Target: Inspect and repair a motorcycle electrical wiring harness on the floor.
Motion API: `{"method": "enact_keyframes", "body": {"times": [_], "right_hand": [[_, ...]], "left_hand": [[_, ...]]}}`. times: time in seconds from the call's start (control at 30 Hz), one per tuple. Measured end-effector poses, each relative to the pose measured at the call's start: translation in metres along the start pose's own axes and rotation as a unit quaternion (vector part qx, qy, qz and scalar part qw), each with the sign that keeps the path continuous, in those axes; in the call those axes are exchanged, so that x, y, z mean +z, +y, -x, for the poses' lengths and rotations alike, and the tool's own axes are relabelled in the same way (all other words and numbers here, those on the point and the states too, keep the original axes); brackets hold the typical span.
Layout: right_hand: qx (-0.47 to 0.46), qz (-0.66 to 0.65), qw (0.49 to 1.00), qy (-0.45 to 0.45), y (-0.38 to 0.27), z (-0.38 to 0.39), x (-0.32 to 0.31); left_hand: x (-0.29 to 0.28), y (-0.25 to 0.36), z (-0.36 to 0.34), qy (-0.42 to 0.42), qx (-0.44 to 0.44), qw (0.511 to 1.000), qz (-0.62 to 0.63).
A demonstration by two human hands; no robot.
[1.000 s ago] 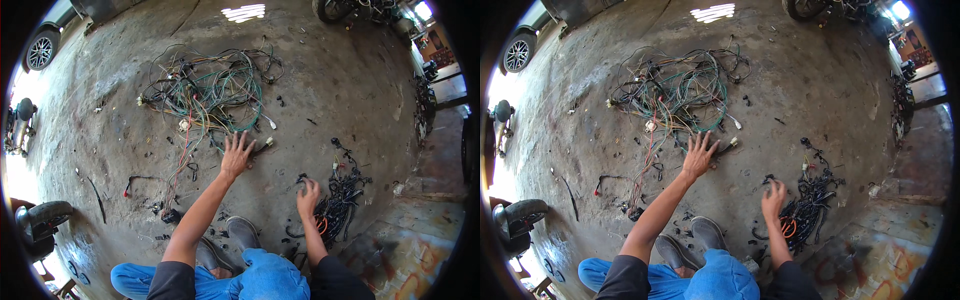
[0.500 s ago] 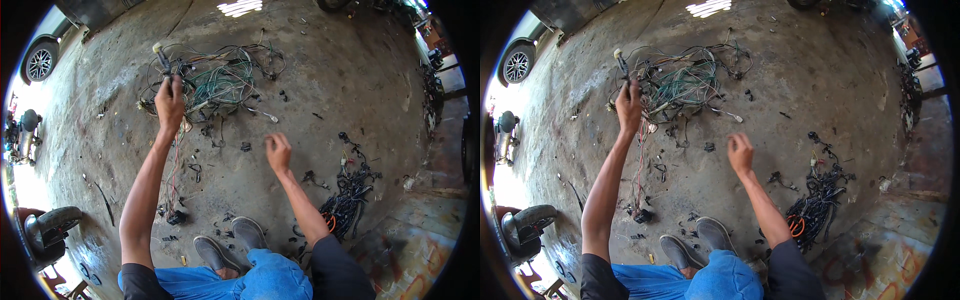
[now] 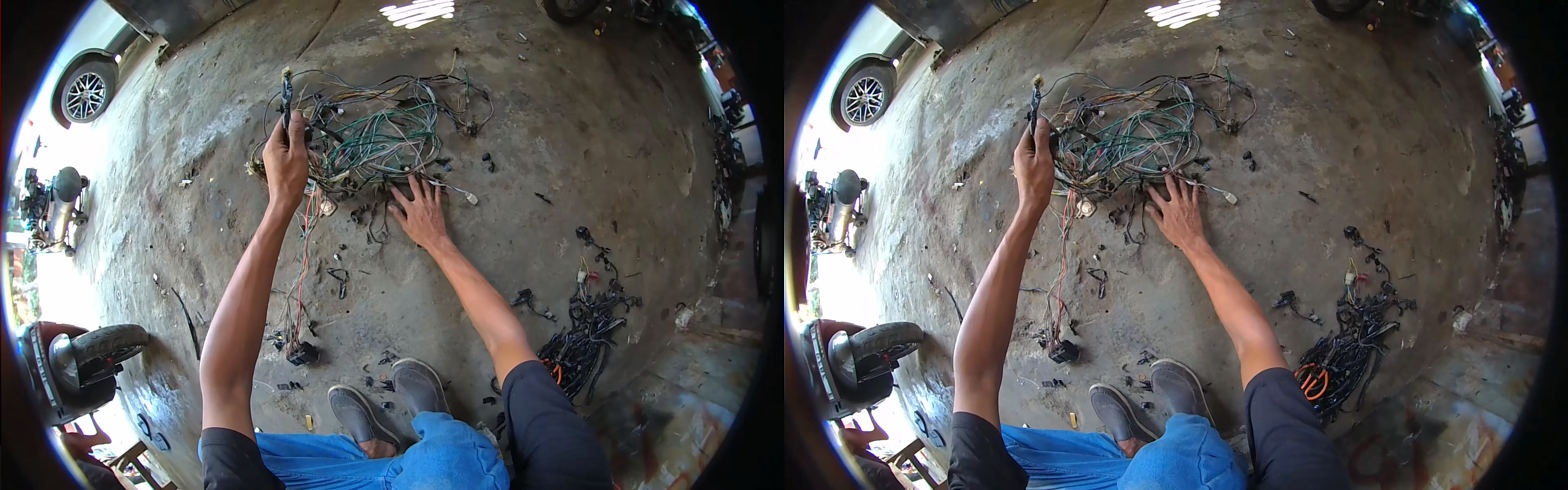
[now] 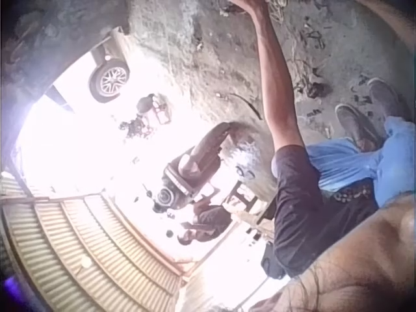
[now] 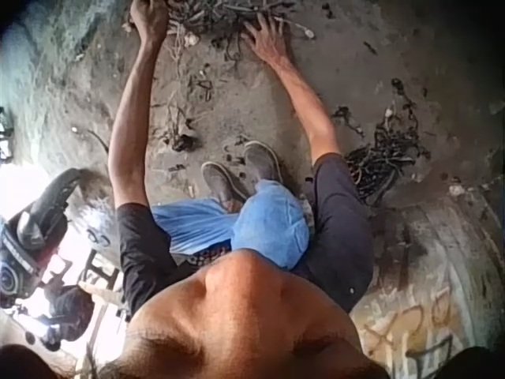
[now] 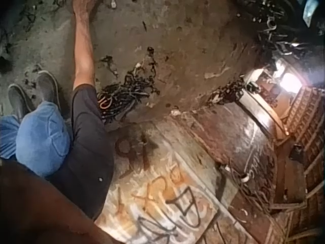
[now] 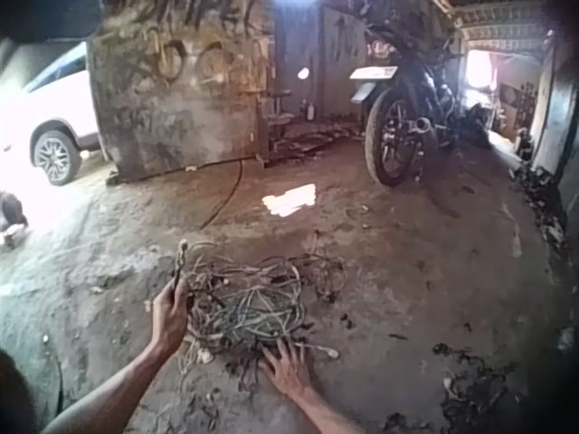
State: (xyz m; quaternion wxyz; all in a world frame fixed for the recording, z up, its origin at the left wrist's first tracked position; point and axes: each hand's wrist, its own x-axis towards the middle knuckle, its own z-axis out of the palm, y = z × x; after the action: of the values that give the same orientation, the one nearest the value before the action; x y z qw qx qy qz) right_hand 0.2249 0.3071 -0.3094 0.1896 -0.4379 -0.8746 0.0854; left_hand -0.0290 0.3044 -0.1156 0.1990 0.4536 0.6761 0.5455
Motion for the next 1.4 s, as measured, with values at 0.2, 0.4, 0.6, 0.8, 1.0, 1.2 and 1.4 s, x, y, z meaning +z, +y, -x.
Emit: {"method": "enact_keyframes", "body": {"times": [0.2,0.4,0.6,0.8,1.0,1.2,1.4], "right_hand": [[-0.008,-0.025,1.0,-0.004,0.044,0.047,-0.031],[0.063,0.076,0.995,0.026,0.117,0.164,-0.111],[0.324,0.145,0.909,0.218,0.115,0.209,-0.142],[0.09,-0.184,0.977,0.065,-0.027,0.123,-0.077],[-0.049,-0.121,0.991,-0.008,-0.088,0.026,0.015],[-0.09,-0.064,0.993,-0.037,-0.047,0.035,0.011],[0.094,0.079,0.992,-0.04,0.062,0.188,-0.092]], "left_hand": [[-0.009,0.001,-0.011,0.017,0.021,1.0,0.006],[-0.031,-0.014,-0.026,0.026,0.007,1.0,0.008],[-0.014,-0.015,-0.022,0.04,0.012,0.999,0.012],[-0.003,-0.005,-0.017,0.019,-0.011,1.0,0.02],[-0.007,-0.003,-0.014,0.006,-0.003,1.0,0.017],[-0.032,-0.012,-0.019,-0.042,-0.007,0.999,-0.011],[-0.041,-0.013,-0.011,-0.025,-0.018,0.999,0.037]]}}
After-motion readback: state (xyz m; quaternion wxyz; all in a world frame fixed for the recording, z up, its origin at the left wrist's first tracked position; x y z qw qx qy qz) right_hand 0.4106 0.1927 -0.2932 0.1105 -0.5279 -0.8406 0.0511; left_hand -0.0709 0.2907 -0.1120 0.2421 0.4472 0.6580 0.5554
